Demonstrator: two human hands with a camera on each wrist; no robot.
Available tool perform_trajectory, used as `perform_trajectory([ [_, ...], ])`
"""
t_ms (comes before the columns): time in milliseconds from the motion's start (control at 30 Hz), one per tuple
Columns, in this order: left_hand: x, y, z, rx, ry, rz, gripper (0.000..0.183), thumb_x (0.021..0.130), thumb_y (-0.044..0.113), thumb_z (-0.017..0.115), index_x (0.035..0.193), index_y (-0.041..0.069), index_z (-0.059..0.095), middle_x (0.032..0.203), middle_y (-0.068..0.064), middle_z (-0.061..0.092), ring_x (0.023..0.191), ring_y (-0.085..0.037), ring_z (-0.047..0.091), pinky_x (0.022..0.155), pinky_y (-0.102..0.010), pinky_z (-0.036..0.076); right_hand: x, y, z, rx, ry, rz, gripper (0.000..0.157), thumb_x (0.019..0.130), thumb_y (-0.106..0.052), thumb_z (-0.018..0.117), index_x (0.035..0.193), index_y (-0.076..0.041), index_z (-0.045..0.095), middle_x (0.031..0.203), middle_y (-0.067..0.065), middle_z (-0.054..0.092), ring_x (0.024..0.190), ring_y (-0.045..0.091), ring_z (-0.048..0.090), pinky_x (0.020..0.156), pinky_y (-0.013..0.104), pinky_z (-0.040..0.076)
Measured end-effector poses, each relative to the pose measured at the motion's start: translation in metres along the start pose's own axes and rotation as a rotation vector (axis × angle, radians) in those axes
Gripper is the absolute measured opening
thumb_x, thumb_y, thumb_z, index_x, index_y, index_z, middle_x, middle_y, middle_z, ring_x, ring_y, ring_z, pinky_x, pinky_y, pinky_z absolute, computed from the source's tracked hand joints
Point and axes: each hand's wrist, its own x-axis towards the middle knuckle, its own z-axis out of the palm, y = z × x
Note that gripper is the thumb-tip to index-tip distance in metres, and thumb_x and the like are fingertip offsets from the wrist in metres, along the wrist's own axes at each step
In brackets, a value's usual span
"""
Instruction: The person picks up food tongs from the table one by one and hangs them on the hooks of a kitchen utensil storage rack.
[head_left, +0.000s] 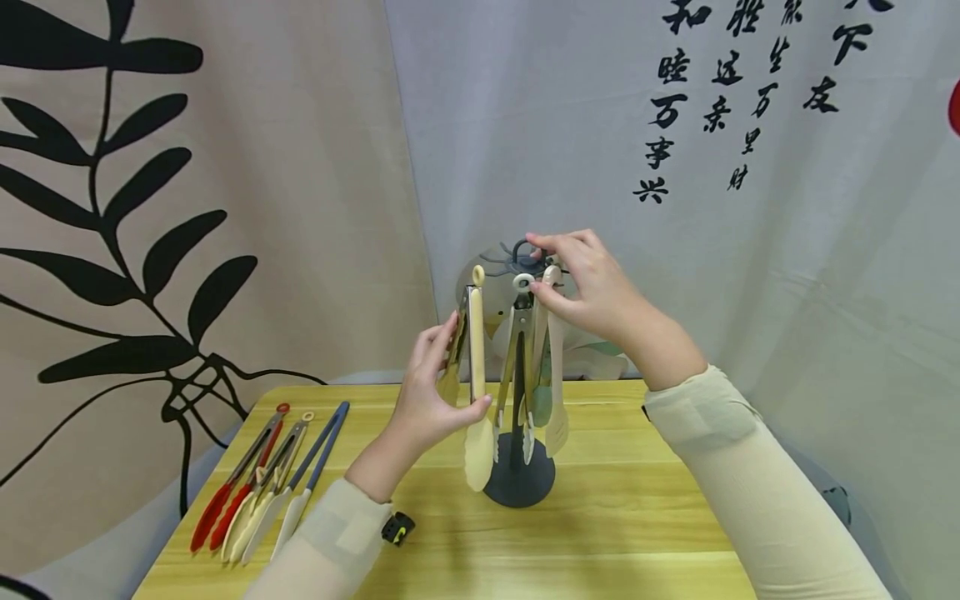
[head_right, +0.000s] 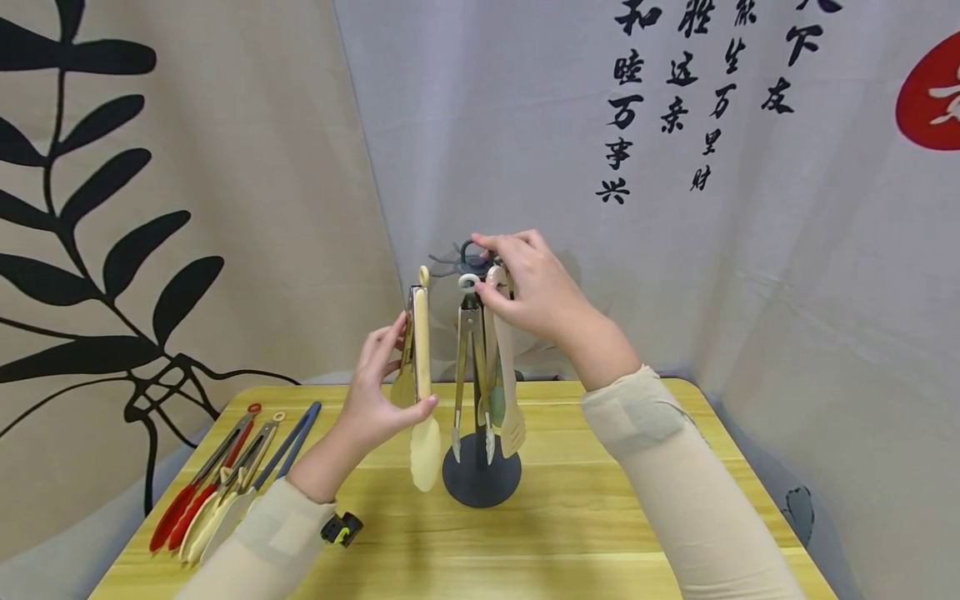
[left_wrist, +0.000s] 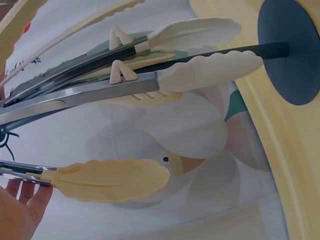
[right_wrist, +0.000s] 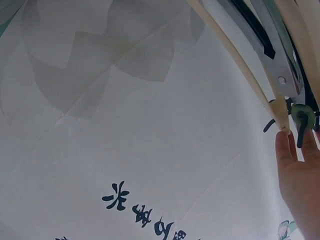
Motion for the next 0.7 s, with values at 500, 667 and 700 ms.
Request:
perform_trajectory([
  [500, 0.0047, 0.0047, 0.0049, 0.017, -0.01, 0.018, 0.106, 0.063, 0.033, 0.08, 0.152, 0.022, 0.023, 0.132, -0.008, 0.041, 0.114, -0.021, 0.044, 0.086, -0.039, 0.047, -0.0005, -0.0011, 0.0004, -0.002, 0.002, 0.004, 0.051, 0.089, -0.026, 0.061, 0.138, -0.014, 0.048, 0.117, 0.0, 0.06, 0.117, 0.023, 0.043, 0.094, 0.043, 0.04],
  [667, 0.0048, 0.0062, 0.0063, 0.024, -0.022, 0.014, 0.106, 0.063, 0.033, 0.08, 0.152, 0.019, 0.023, 0.131, -0.008, 0.04, 0.115, -0.024, 0.044, 0.087, -0.041, 0.047, -0.0006, -0.0014, 0.0002, 0.001, 0.003, 0.004, 0.051, 0.089, -0.026, 0.061, 0.138, -0.014, 0.048, 0.117, 0.0, 0.06, 0.116, 0.022, 0.043, 0.093, 0.043, 0.04],
  [700, 0.0048, 0.0065, 0.0062, 0.023, -0.025, 0.011, 0.106, 0.063, 0.033, 0.08, 0.152, 0.021, 0.022, 0.131, -0.008, 0.04, 0.115, -0.023, 0.044, 0.087, -0.041, 0.047, -0.0005, -0.0018, 0.0, 0.001, 0.003, 0.004, 0.051, 0.089, -0.026, 0.061, 0.138, -0.014, 0.048, 0.117, 0.0, 0.06, 0.116, 0.022, 0.043, 0.093, 0.043, 0.039],
])
